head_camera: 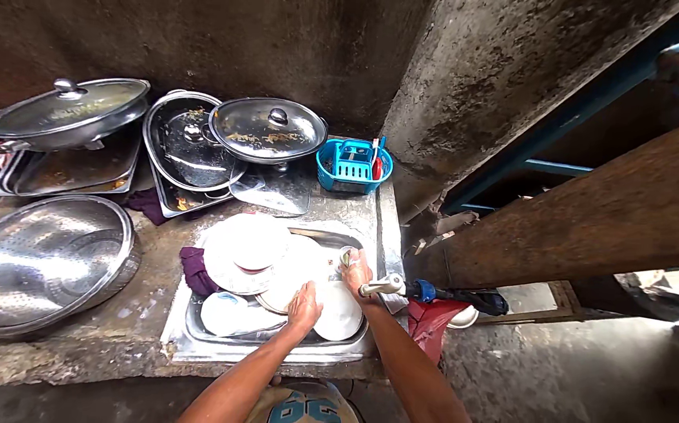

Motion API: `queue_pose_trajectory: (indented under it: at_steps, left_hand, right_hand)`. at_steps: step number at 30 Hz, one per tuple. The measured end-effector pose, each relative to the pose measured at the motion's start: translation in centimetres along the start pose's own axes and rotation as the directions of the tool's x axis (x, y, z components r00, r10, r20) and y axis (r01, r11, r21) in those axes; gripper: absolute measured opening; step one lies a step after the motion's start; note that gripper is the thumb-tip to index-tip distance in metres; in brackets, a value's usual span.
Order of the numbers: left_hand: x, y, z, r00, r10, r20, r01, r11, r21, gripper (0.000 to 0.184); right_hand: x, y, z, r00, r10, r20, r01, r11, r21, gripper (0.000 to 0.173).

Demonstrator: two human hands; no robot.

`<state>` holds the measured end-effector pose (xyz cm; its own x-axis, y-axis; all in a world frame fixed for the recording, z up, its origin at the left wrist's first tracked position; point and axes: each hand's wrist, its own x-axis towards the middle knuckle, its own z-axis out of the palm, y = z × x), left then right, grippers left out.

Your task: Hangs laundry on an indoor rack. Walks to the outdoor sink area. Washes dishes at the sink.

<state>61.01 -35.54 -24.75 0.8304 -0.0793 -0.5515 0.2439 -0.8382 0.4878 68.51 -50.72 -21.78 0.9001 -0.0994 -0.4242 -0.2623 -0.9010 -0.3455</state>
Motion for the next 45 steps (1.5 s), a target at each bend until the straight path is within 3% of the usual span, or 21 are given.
queue_pose_trajectory:
  at_steps: [3, 5, 7, 9, 11, 12, 13, 15, 18, 20, 21, 25, 29, 32, 34, 36, 38, 40, 42, 44, 45]
  left_hand:
    - [0.2, -0.4, 0.1, 0.994, 0.090, -0.056, -0.097, 0.988, -0.125, 0.044]
    - [-0.3, -0.5, -0.1, 0.974, 0.194, -0.114, -0.211, 0.964, -0.163, 0.036]
    - [-1.1, -1.0, 0.2, 0.896, 0.372, -0.244, -0.409, 0.904, -0.124, 0.028]
    - [-1.4, -1.4, 0.7, 0.737, 0.514, -0.439, -0.584, 0.811, -0.030, 0.025]
    - [-1.3, -1.3, 0.4, 0.649, 0.487, -0.584, -0.608, 0.794, -0.013, 0.028]
    - [-1.3, -0.9, -0.1, 0.668, 0.410, -0.622, -0.578, 0.812, -0.086, 0.029]
    - [-1.5, -0.4, -0.7, 0.734, 0.288, -0.615, -0.516, 0.825, -0.229, 0.030]
    - [-1.7, 0.3, -1.6, 0.836, 0.073, -0.544, -0.390, 0.777, -0.495, 0.035]
    - [-1.4, 0.0, -0.8, 0.846, -0.018, -0.533, -0.399, 0.642, -0.655, 0.038]
    - [-1.3, -0.3, -0.6, 0.832, -0.001, -0.555, -0.443, 0.602, -0.665, 0.037]
    - [-1.5, -0.4, -0.7, 0.838, -0.004, -0.545, -0.438, 0.590, -0.678, 0.036]
    - [-1.6, -1.2, -2.2, 0.873, -0.110, -0.475, -0.311, 0.624, -0.717, 0.035]
    - [-2.6, -3.2, -2.0, 0.881, -0.078, -0.467, -0.307, 0.657, -0.689, 0.035]
    - [-2.9, -1.9, -1.5, 0.907, -0.161, -0.389, -0.208, 0.632, -0.746, 0.037]
    - [-2.3, -1.9, -2.3, 0.916, -0.233, -0.326, -0.121, 0.615, -0.779, 0.041]
    - [-1.8, -3.2, -4.0, 0.937, -0.234, -0.258, -0.061, 0.621, -0.782, 0.044]
    - [-1.9, -3.9, -5.3, 0.967, -0.206, -0.148, 0.009, 0.612, -0.791, 0.045]
    - [-1.9, -4.0, -5.4, 0.978, -0.207, -0.031, 0.087, 0.535, -0.841, 0.043]
    - [-1.7, -3.5, -5.7, 0.972, -0.222, 0.082, 0.159, 0.359, -0.920, 0.038]
    - [-2.1, -3.1, -5.7, 0.976, -0.167, 0.138, 0.166, 0.166, -0.972, 0.042]
    - [-2.3, -3.0, -5.6, 0.987, -0.116, 0.111, 0.127, 0.148, -0.981, 0.050]
  right_hand:
    - [-1.0, 0.2, -0.4, 0.994, -0.045, -0.101, 0.054, 0.995, 0.081, 0.051]
    - [-2.0, 0.9, -0.5, 0.977, -0.066, -0.202, 0.115, 0.964, 0.240, 0.053]
    - [-2.8, 1.8, -0.2, 0.965, -0.007, -0.263, 0.125, 0.892, 0.434, 0.053]
    - [-4.1, 2.3, 0.4, 0.939, 0.073, -0.335, 0.183, 0.721, 0.669, 0.046]
    - [-5.4, 2.5, 1.5, 0.908, 0.171, -0.382, 0.280, 0.431, 0.858, 0.036]
    - [-6.2, 2.5, 2.2, 0.893, 0.185, -0.410, 0.329, 0.352, 0.876, 0.035]
    - [-6.9, 2.4, 3.0, 0.879, 0.158, -0.451, 0.373, 0.362, 0.854, 0.036]
    - [-7.4, 1.9, 4.9, 0.855, 0.048, -0.517, 0.420, 0.522, 0.743, 0.037]
    - [-6.9, 0.1, 6.6, 0.781, -0.171, -0.601, 0.434, 0.840, 0.325, 0.016]
    - [-6.4, -0.9, 7.0, 0.664, -0.311, -0.680, 0.463, 0.885, 0.047, 0.012]
    - [-6.6, -1.5, 7.3, 0.643, -0.364, -0.674, 0.493, 0.870, 0.000, 0.011]
    - [-9.1, -2.8, 7.9, 0.771, -0.515, -0.374, 0.615, 0.754, 0.229, 0.029]
    - [-7.6, -1.7, 6.8, 0.776, -0.596, -0.209, 0.591, 0.801, -0.091, 0.020]
    - [-6.8, -4.2, 6.4, 0.870, -0.431, -0.242, 0.454, 0.890, 0.048, 0.027]
    - [-8.4, -5.3, 6.5, 0.880, -0.468, -0.086, 0.474, 0.845, 0.247, 0.041]
    - [-9.9, -4.2, 6.1, 0.759, -0.622, 0.192, 0.585, 0.781, 0.218, 0.057]
    - [-10.7, -3.3, 5.0, 0.653, -0.657, 0.378, 0.698, 0.715, 0.037, 0.068]
    - [-10.4, -2.3, 4.3, 0.643, -0.711, 0.284, 0.745, 0.666, -0.021, 0.054]
    - [-9.8, -1.9, 3.6, 0.600, -0.794, 0.098, 0.785, 0.608, 0.116, 0.037]
    - [-10.2, -2.5, 2.4, 0.677, -0.735, -0.027, 0.677, 0.609, 0.413, 0.032]
    - [-10.3, -2.9, 1.7, 0.756, -0.647, -0.096, 0.572, 0.583, 0.577, 0.032]
